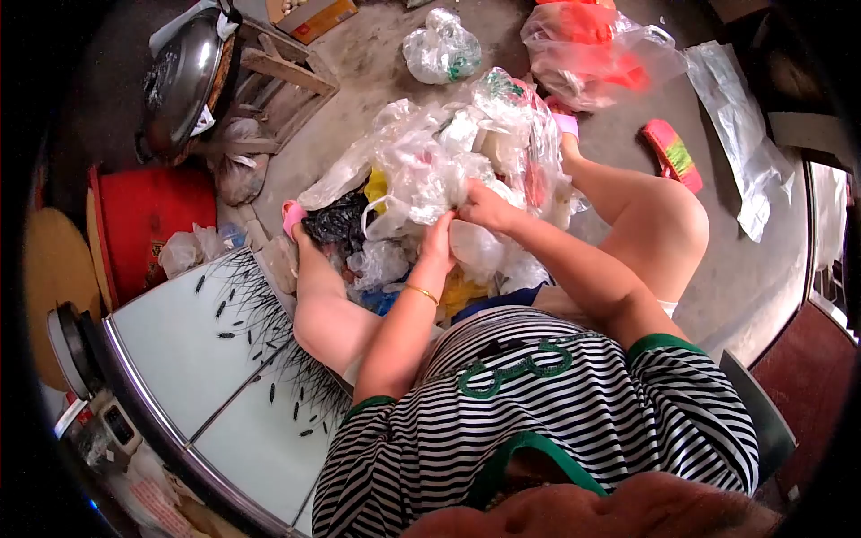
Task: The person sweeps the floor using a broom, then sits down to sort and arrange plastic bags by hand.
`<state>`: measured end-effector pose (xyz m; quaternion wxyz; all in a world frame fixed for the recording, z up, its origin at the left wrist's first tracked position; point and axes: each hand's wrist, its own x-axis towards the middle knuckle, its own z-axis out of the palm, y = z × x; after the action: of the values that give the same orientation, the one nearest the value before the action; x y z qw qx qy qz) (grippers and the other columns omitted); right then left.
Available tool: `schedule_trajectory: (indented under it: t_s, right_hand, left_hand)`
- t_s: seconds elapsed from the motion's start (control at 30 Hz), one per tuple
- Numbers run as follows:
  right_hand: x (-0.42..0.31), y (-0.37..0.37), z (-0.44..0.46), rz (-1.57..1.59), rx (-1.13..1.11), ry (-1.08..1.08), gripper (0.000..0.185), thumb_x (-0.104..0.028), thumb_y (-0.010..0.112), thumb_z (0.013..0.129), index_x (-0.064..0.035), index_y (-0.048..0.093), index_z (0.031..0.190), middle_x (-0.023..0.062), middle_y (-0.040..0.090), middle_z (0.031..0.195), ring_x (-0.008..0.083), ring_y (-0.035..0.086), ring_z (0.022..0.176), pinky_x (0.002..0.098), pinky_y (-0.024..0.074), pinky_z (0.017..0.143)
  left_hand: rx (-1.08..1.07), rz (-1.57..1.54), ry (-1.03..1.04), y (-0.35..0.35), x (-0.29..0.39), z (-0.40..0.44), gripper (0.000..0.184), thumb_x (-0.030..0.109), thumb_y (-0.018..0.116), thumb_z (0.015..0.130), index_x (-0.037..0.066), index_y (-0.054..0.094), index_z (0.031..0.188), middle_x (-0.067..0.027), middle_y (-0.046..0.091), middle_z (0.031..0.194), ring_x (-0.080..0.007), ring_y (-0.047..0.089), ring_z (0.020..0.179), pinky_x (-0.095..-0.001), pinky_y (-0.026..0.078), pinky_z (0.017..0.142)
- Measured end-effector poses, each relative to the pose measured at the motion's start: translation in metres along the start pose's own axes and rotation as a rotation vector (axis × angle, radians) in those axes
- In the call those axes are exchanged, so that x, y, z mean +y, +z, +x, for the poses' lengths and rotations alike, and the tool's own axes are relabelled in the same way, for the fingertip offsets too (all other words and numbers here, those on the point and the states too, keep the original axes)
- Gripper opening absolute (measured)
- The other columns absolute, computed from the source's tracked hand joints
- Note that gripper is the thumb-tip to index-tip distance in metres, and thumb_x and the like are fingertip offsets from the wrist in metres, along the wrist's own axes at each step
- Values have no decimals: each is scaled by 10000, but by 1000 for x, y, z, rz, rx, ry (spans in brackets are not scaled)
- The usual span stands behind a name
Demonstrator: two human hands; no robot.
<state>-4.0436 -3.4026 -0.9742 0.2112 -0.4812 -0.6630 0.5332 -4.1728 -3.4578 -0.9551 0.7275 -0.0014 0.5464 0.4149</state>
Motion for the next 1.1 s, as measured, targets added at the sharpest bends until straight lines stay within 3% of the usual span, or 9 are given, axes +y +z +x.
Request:
schedule_trajectory:
  t_s: [0.3, 0.4, 0.43, 0.47, 0.67, 0.83, 0.93, 1.03, 1.1]
  right_hand:
    - [-30, -101, 38, -569, 883, 47, 522, -157, 610, 656, -86, 497, 1162, 226, 405, 1225, 406, 354, 1182, 434, 329, 981]
    - [51, -66, 45, -473, 152, 136, 536, -184, 603, 671, -87, 492, 1186, 222, 333, 1300, 396, 405, 1149, 422, 383, 933]
    - [76, -35, 40, -440, 181, -46, 485, -112, 555, 691, -83, 508, 1173, 252, 418, 1239, 375, 488, 1076, 416, 413, 904]
    - [49, -27, 36, -475, -128, 133, 380, -58, 499, 710, -58, 541, 1088, 259, 547, 1043, 363, 558, 961, 421, 441, 846]
    - [52, 9, 16, -461, -304, -30, 256, -100, 508, 679, -26, 600, 906, 205, 615, 853, 354, 595, 862, 411, 476, 737]
    - [20, -20, 15, -426, -477, 11, 336, -148, 527, 666, -58, 620, 976, 211, 618, 900, 348, 599, 861, 407, 469, 761]
    - [8, -45, 29, -137, -332, 291, 293, -158, 514, 700, -58, 660, 934, 183, 638, 826, 218, 623, 772, 340, 470, 751]
    - [25, -70, 42, -173, 342, 367, 240, -164, 511, 715, -35, 635, 875, 226, 613, 857, 364, 600, 833, 418, 470, 762]
    - [41, -83, 44, -157, 367, 313, 370, -98, 547, 698, -19, 538, 1060, 244, 582, 956, 371, 558, 947, 395, 439, 845]
  left_hand:
    - [66, 29, 207, -3, 0, 17, 344, -47, 539, 706, 6, 547, 1046, -75, 581, 914, -198, 592, 773, -326, 508, 645]
    - [74, 94, 147, -6, 2, 21, 328, 44, 553, 726, -3, 547, 1050, -76, 584, 921, -201, 587, 788, -329, 495, 678]
    - [63, 104, 112, -10, 3, 24, 326, 71, 556, 733, -3, 548, 1050, -76, 584, 926, -201, 586, 792, -328, 490, 690]
    - [39, 103, 95, -8, 7, 24, 328, 103, 562, 738, -3, 553, 1049, -77, 587, 935, -198, 584, 802, -324, 483, 704]
    - [-41, 330, -8, -7, 17, 57, 312, 200, 604, 740, -7, 624, 974, -101, 615, 940, -160, 571, 851, -299, 456, 753]
    - [100, 667, 319, 2, -1, 88, 323, 188, 642, 691, -23, 624, 934, -115, 632, 857, -163, 582, 782, -322, 466, 707]
    - [342, 850, 433, -10, -17, 116, 299, 154, 637, 670, -20, 625, 912, -100, 636, 804, -171, 585, 699, -332, 468, 629]
    - [396, 717, 440, -19, -21, 113, 235, 106, 614, 668, -14, 623, 870, -72, 621, 750, -162, 566, 609, -320, 450, 540]
    - [361, 532, 401, -26, -20, 104, 186, 81, 607, 671, -10, 617, 832, -51, 601, 717, -148, 543, 563, -307, 429, 495]
